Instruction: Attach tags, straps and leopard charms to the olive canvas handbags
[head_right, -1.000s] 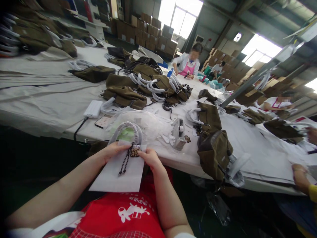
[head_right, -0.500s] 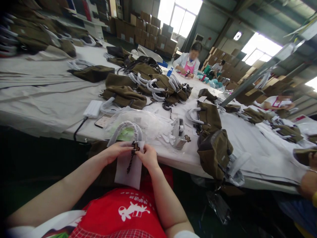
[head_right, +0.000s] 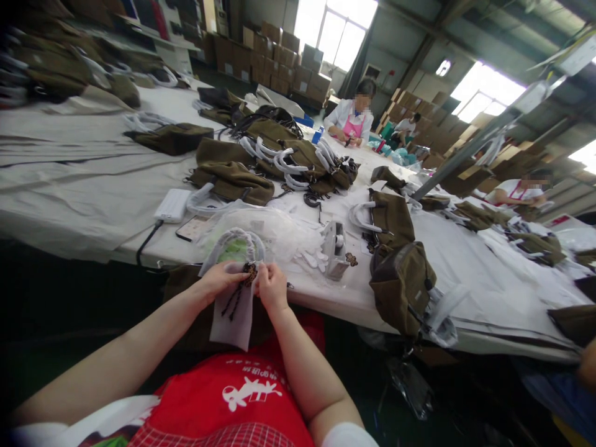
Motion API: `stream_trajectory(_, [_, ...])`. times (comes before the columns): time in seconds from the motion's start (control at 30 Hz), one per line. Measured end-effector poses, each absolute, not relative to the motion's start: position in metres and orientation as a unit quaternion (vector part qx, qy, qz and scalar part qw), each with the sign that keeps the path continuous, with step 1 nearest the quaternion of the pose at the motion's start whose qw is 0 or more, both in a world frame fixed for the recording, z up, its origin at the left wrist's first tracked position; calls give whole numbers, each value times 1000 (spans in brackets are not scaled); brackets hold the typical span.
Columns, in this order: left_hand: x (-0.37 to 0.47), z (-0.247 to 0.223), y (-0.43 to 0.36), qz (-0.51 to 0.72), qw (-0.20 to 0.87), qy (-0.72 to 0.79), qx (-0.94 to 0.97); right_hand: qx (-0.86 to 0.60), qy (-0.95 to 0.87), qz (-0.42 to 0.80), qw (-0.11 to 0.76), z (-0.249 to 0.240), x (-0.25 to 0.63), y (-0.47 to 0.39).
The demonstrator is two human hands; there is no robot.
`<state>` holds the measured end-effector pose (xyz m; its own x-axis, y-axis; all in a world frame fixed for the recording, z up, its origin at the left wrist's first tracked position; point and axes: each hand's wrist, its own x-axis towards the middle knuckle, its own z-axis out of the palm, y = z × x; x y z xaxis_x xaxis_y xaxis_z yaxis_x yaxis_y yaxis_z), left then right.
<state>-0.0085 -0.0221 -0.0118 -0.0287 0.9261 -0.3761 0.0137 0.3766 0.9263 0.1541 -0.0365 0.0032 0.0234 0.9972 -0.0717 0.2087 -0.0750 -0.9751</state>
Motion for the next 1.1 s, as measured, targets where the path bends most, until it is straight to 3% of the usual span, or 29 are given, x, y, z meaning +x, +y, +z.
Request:
stream_trajectory(0.13, [-12, -12, -22, 388, 600, 582, 387, -537, -443, 589, 410, -2, 156, -30])
stream_trajectory(0.43, [-11, -3, -27, 400, 596, 586, 376, -563, -516, 598, 244, 3, 159, -18])
stream_trajectory(0.53, [-9, 0, -33, 409, 598, 587, 360, -581, -595, 508, 226, 0, 155, -23])
stream_trajectory(0.63, [-6, 1, -40, 417, 627, 565, 339, -633, -696, 275, 200, -5, 146, -32])
stream_trajectory(0.7, [-4, 3, -44, 422, 638, 552, 333, -659, -710, 184, 168, -7, 139, -37])
stream_trajectory(1.1, [-10, 11, -39, 381, 504, 605, 484, -669, -673, 237, 210, -9, 135, -39])
